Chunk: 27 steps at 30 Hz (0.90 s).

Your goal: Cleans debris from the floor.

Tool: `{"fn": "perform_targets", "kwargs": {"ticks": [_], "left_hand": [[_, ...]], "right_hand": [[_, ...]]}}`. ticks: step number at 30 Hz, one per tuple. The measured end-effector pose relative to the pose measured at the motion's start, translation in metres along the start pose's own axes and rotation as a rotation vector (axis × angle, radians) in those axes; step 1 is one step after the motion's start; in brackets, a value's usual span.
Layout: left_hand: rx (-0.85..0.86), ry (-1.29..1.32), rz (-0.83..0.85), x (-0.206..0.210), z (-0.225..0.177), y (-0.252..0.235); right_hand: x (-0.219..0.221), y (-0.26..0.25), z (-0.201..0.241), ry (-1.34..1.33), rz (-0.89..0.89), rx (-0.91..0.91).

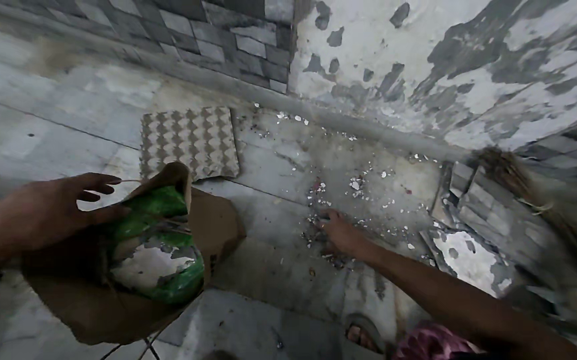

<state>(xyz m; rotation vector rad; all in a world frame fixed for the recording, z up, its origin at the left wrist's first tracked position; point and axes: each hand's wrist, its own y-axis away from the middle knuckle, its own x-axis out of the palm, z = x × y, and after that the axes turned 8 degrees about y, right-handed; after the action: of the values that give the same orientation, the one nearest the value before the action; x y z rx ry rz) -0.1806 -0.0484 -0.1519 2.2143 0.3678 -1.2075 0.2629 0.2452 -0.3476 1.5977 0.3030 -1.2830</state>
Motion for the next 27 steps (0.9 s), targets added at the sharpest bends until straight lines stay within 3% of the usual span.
{"fn": "perform_targets", "kwargs": {"ticks": [4,7,10,12,15,18,23,27], "left_hand": [[0.023,-0.071,-0.006,-0.004,0.026,0.003],[0.061,-0.127,0.004,-0.006,0.053,-0.001],[0.086,-0.096,0.004,-0.007,0.058,0.004],[0.045,-0.090,-0.019,-0.009,0.055,0.007],[-0.129,-0.046,-0.022,-0.019,0.006,0.014],[-0.138,-0.031,-0.091,-0.023,0.007,0.016],[-0.144,0.026,-0.088,-0.028,0.020,0.010],[-0.170,0.114,-0.163,-0.027,0.026,0.011]], "right_hand": [[-0.020,-0.011,-0.054,-0.239,-0.105,0.065],[-0.041,-0.007,-0.088,-0.629,-0.094,0.239],[-0.059,0.005,-0.099,-1.025,-0.106,0.302],[-0.082,0.013,-0.094,-1.193,-0.103,0.280],[-0.131,0.026,-0.074,-1.309,-0.115,0.142],[-0.193,0.027,-0.023,-1.202,-0.043,-0.084],[-0.289,0.042,0.130,-0.828,0.118,-0.470],[-0.297,0.024,0.262,-0.472,0.134,-0.777]]}}
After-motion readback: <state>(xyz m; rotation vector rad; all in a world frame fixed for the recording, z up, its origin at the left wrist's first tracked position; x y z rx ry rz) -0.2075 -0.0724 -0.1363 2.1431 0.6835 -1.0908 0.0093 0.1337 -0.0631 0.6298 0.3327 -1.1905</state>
